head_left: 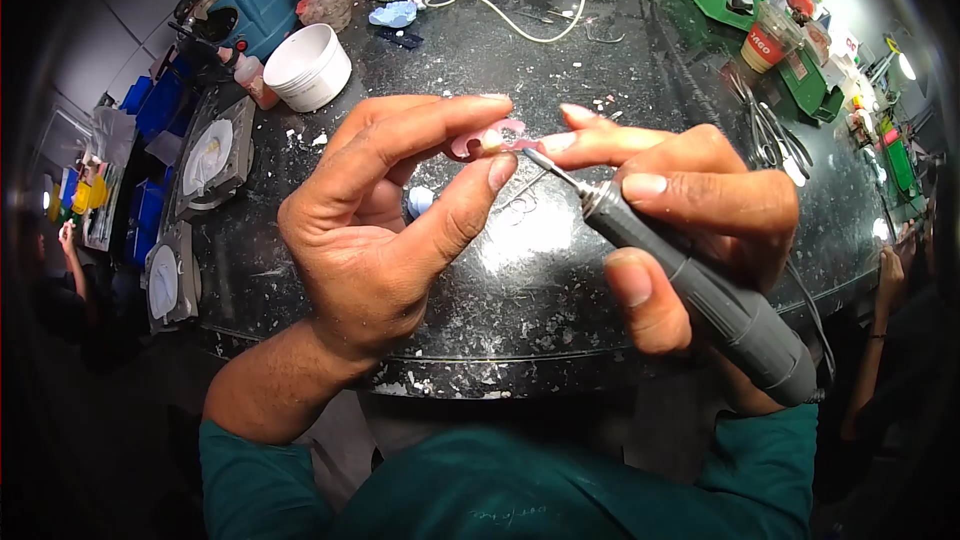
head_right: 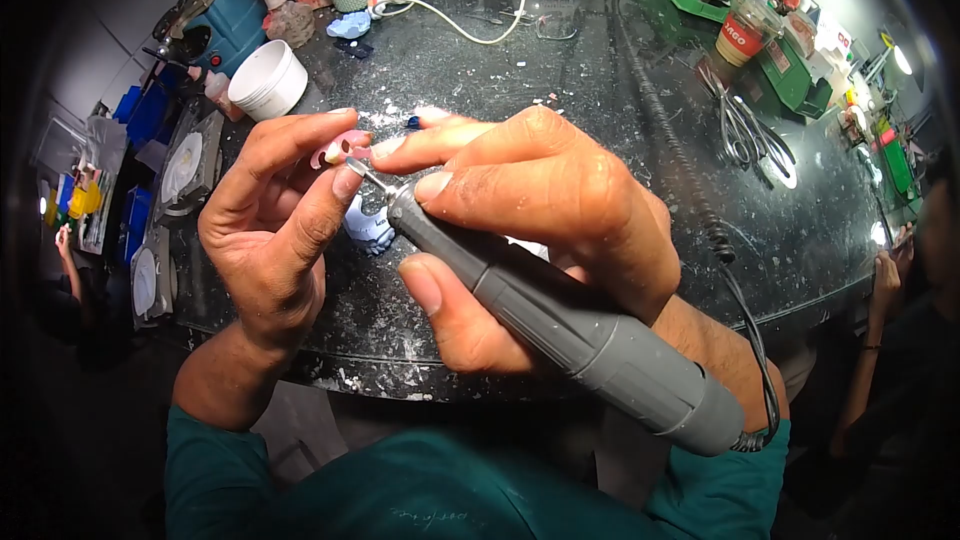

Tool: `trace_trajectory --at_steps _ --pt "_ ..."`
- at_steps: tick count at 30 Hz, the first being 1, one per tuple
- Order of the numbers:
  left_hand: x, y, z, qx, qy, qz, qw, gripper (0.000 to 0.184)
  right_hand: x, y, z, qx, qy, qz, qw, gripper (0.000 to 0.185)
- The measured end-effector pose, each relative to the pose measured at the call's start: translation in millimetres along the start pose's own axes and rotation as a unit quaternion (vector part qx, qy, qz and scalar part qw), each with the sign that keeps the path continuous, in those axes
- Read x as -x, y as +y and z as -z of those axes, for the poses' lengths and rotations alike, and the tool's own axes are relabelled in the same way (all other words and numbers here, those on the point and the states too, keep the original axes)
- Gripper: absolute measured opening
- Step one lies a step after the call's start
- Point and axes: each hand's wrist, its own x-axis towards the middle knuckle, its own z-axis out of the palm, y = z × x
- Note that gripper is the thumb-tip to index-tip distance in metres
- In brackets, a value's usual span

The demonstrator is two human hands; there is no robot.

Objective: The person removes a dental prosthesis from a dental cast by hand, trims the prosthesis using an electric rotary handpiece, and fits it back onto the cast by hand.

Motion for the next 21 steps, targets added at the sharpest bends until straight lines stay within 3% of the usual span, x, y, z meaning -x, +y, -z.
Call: trace_trajectory --at_steps 11,21 --pt "1.9 2.1 -3.3 0.036 0.020 0.029 0.999 0.032 -4.2 7.6 -1.7 0.046 -0.009 0.054 0.997 0.034" --pt "1.4 2.3 -7.3 0.102 0.039 0.080 0.991 0.031 -1.6 5.0 -4.0 0.039 0.031 0.022 0.999 0.032"
